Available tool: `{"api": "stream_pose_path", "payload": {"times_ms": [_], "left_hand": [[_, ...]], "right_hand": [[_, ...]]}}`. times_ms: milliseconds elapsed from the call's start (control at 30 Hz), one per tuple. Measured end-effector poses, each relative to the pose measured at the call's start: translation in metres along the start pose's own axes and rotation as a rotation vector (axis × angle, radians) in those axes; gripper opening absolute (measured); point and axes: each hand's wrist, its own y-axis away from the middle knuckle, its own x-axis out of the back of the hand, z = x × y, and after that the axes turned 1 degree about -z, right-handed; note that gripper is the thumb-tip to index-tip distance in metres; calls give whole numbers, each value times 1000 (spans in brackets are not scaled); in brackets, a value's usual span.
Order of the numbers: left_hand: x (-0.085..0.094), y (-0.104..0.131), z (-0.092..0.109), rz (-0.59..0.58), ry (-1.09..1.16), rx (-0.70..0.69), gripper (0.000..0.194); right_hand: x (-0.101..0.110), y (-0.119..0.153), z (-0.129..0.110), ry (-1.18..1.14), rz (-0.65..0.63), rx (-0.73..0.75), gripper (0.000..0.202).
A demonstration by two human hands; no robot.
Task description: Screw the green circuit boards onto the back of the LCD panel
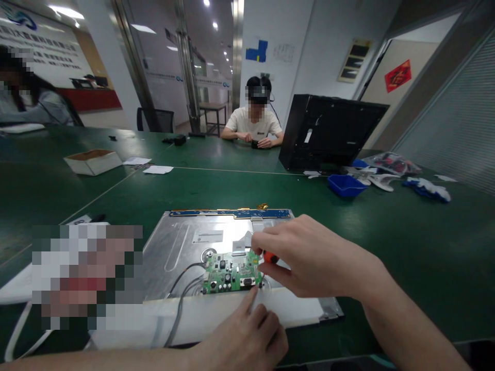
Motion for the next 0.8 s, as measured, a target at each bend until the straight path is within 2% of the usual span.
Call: {"api": "stream_pose_path", "payload": {"times_ms": [200,400,567,800], "left_hand": [[1,-1,-1,-10,-6,-10,39],[2,-1,-2,-52,23,-31,44],[4,-1,-3,-61,27,-29,44],[3,-1,-2,-52,22,-22,41]], "right_hand": [[1,-2,-1,44,-26,-45,19],[1,4,2,-42,-2,20,7],[2,2,2,-25,-9,2,4],[1,-1,1,45,-9,-50,14]]}}
